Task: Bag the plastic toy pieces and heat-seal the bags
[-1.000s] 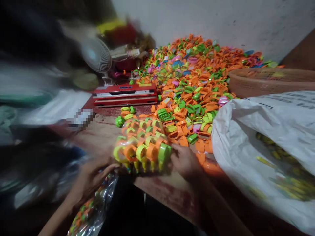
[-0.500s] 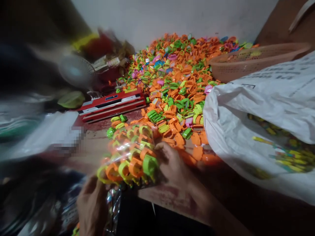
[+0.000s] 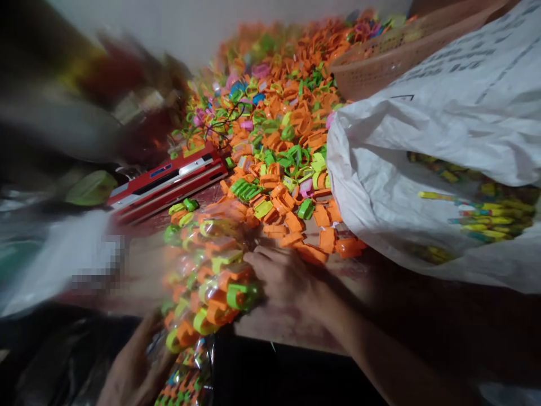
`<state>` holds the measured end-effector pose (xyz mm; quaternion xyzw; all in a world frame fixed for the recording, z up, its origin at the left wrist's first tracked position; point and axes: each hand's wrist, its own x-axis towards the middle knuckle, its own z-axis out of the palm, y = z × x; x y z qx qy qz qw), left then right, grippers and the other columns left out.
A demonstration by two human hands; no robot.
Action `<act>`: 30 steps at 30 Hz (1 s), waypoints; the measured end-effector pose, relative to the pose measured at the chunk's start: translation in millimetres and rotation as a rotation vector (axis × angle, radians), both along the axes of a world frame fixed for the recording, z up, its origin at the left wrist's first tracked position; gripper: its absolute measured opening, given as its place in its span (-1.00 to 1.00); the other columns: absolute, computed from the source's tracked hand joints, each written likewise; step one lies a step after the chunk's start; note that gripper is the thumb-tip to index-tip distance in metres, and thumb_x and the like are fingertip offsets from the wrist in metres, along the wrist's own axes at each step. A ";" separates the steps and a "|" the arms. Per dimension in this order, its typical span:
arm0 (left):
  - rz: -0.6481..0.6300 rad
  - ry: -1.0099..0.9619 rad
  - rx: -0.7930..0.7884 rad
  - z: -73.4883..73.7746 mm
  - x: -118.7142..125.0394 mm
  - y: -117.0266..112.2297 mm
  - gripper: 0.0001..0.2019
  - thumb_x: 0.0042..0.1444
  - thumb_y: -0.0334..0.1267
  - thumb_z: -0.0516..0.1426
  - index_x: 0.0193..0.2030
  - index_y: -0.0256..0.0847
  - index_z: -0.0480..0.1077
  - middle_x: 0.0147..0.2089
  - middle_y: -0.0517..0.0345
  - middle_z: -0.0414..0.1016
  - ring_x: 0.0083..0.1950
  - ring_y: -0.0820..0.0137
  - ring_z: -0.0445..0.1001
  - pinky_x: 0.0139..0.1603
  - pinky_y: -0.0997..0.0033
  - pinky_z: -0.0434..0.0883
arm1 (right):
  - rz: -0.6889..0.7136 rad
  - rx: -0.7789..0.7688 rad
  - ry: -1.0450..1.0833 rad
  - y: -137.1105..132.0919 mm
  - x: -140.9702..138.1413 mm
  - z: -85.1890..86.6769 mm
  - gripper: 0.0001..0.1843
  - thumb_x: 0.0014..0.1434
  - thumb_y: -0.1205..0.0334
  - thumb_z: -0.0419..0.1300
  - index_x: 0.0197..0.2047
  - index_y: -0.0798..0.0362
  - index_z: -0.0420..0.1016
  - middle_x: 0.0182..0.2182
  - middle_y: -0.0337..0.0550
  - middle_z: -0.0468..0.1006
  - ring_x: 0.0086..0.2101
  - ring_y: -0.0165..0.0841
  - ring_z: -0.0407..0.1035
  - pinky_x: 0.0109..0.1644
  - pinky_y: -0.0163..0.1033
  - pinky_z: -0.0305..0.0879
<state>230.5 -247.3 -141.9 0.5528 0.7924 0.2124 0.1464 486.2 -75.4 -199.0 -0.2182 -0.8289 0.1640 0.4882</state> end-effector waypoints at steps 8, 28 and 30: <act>-0.283 0.493 0.269 52.2 60.4 35.0 -0.37 0.28 0.08 0.03 0.42 -0.10 0.10 0.47 -0.05 0.15 0.46 -0.08 0.12 0.33 -0.26 0.28 | -0.014 -0.248 -0.117 0.2 8.5 0.8 -0.73 0.28 0.43 -0.04 -0.24 0.07 0.49 -0.47 -0.21 0.54 -0.49 -0.43 0.41 -0.40 -0.37 0.27; -0.395 0.450 0.308 15.8 114.0 99.1 -0.62 0.34 -0.02 0.06 0.19 -0.10 0.41 0.31 0.12 0.41 0.34 -0.04 0.34 0.28 -0.30 0.27 | -0.118 0.100 -0.088 -23.4 35.7 15.6 -0.83 0.15 0.56 0.15 -0.23 0.13 0.40 -0.33 -0.06 0.53 -0.28 -0.28 0.43 -0.10 -0.10 0.41; -0.402 0.450 0.357 15.1 115.5 96.2 -0.68 0.34 -0.07 0.07 0.15 -0.07 0.44 0.28 0.16 0.45 0.32 -0.02 0.36 0.29 -0.29 0.26 | -0.142 0.097 -0.114 -27.2 34.2 17.8 -0.85 0.18 0.53 0.14 -0.22 0.11 0.38 -0.36 -0.10 0.53 -0.31 -0.29 0.43 -0.06 -0.08 0.40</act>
